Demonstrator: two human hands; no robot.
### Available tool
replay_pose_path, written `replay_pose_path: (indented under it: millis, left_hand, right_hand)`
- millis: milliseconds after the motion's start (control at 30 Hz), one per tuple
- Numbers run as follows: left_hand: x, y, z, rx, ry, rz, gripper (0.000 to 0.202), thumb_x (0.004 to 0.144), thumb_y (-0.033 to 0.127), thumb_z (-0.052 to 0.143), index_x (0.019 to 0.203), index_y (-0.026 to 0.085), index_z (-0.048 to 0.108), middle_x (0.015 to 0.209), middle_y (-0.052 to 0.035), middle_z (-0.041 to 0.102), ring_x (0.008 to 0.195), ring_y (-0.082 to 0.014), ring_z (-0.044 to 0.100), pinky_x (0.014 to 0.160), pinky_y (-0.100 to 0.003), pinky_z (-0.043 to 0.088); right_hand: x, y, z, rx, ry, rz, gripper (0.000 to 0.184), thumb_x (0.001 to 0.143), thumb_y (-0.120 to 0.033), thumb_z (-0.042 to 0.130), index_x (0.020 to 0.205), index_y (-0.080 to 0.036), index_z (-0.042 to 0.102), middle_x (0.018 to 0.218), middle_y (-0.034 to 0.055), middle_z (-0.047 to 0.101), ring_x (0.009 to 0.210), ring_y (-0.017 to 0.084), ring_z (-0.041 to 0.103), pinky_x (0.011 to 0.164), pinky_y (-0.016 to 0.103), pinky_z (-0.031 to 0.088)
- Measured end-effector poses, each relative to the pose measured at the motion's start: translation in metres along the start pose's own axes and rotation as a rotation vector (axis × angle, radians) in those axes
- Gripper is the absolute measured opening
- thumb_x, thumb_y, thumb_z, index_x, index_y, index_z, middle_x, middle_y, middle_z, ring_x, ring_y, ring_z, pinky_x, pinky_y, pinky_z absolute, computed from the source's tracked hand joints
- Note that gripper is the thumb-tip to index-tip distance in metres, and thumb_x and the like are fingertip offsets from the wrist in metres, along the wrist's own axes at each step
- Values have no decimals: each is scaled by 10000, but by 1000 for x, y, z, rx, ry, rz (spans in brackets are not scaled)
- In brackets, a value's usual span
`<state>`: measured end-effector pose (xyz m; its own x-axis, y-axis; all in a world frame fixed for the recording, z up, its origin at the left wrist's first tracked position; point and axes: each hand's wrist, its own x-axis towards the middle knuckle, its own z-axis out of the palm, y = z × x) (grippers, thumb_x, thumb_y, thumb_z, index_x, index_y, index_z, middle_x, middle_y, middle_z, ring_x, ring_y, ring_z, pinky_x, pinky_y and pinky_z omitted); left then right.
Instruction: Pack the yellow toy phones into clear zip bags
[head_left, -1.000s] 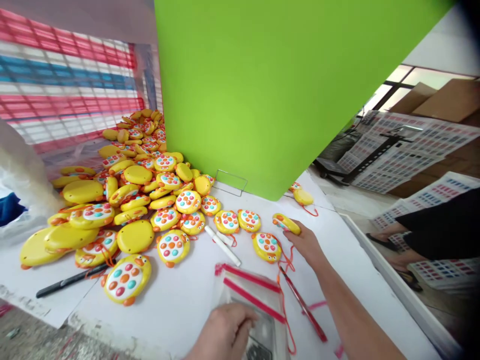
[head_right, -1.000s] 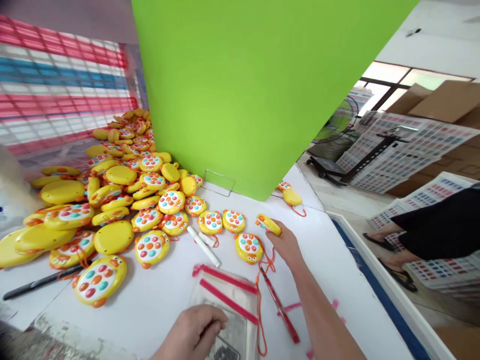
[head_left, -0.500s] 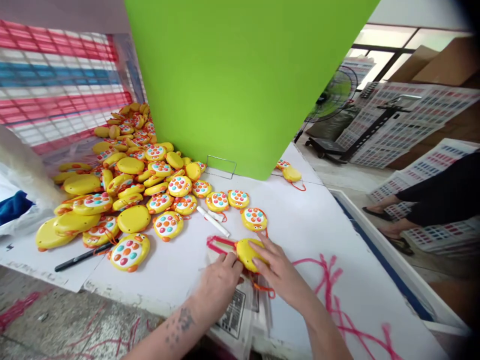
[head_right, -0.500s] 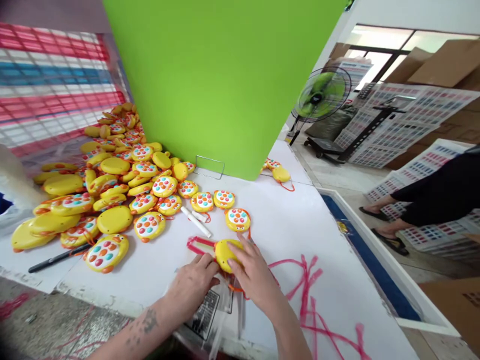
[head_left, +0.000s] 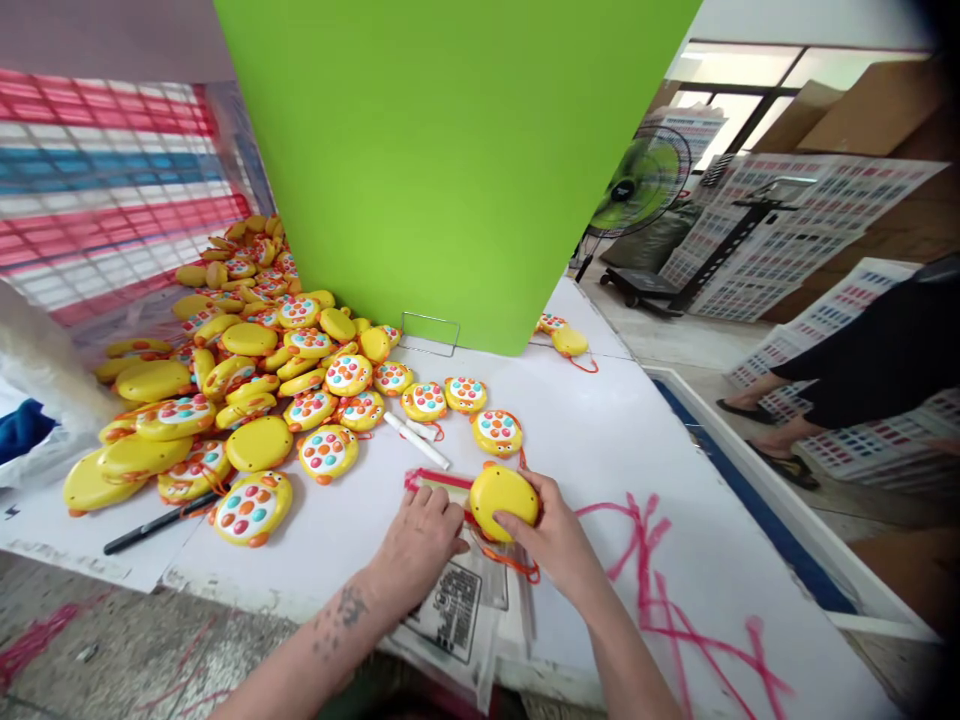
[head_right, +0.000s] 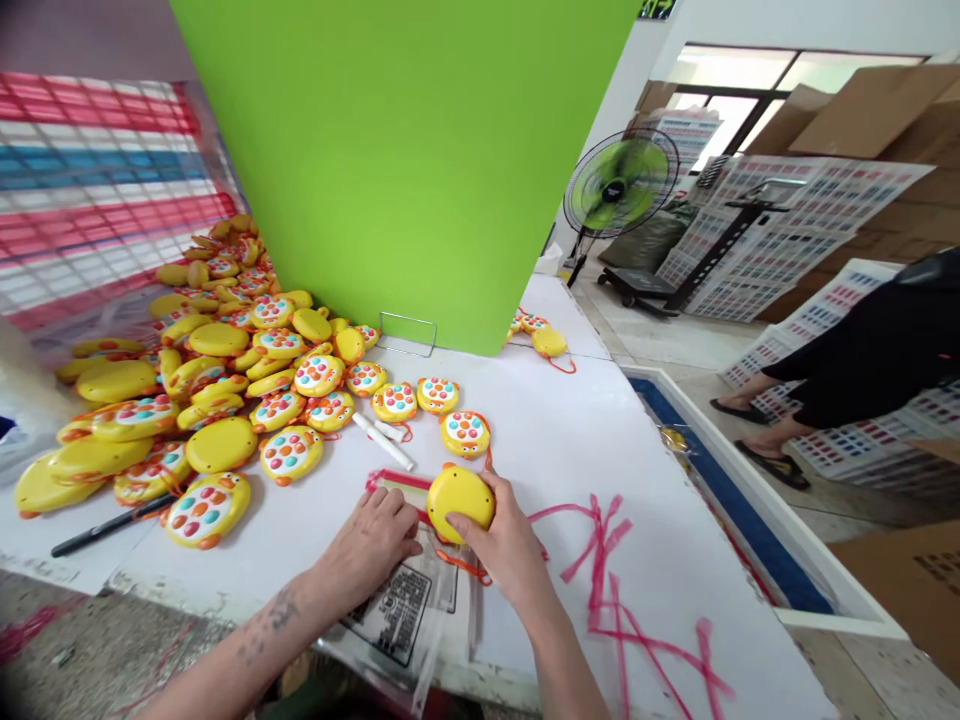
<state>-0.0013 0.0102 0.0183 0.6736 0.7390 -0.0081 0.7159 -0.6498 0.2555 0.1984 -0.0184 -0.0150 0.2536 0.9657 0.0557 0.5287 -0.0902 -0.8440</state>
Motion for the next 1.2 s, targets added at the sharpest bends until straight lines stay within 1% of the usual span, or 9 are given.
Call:
replay_pose_path:
  millis: [133,233,400,533,633,800,967,1100,1200]
  left_hand:
    - [-3,4,6,53,40,-17,107,843,244,614,869,160,554,917,-59,555,917,-250,509,818,-411,409]
    - [-3,6,11,49,76,-39,88,868,242,579,889,167,537,921,-51,546,916,-240,507,805,-397,413]
    - [1,5,12,47,52,-43,142,838,266,626,895,164,545,927,-51,551,914,-237,517,788,-385,430]
    - [1,8,13,58,58,-42,106,841,242,618,854,164,548,932,-53,561,912,-247,513,793,-402,425]
    - [-1,11,15,69,68,-53,67,856,204,589,875,164,538,959,-54,561,906,-247,507,785,-395,419]
    - [0,12,14,38,64,-56,131,866,262,583,941,171,526,992,-70,546,912,-249,501,781,-394,412]
    - [1,11,16,57,68,-76,122,843,263,616,882,176,540,941,-56,559,900,-252,509,780,-400,408]
    - [-2,12,23,-6,192,-11,32,885,205,545,905,183,534,945,-43,580,900,-232,521,805,-399,407]
    - [-4,11,28,-154,315,3,106,897,184,510,1002,176,519,902,-44,602,874,-224,540,815,-403,408]
  right_hand:
    - [-1,8,4,246,-9,25,500,756,-427,642,1173,-202,480,1129,92,621,994,251,618,841,420,523]
    - [0,11,5,371,87,34,528,735,-425,671,1180,-190,511,1175,106,617,1036,255,608,864,410,520]
    - [3,12,1,532,217,105,541,734,-444,683,1184,-184,530,1120,90,647,979,243,626,845,386,524]
    - [4,14,3,652,371,87,535,717,-425,703,1165,-188,530,1137,88,625,971,227,622,844,386,515]
    - [6,16,4,699,428,67,538,711,-408,707,1171,-194,525,1116,82,623,941,217,626,813,381,517]
    - [4,18,3,712,468,39,502,700,-374,720,1134,-195,543,1046,60,627,892,203,627,769,354,521]
    - [3,16,3,756,474,48,477,704,-352,726,1120,-200,547,1053,54,627,892,193,626,796,352,513]
    - [3,9,3,814,457,28,458,706,-329,731,1111,-214,552,1138,64,609,967,202,607,857,376,493]
    - [-2,4,1,909,323,0,458,704,-307,738,1117,-246,551,1173,56,600,1029,215,590,881,393,486]
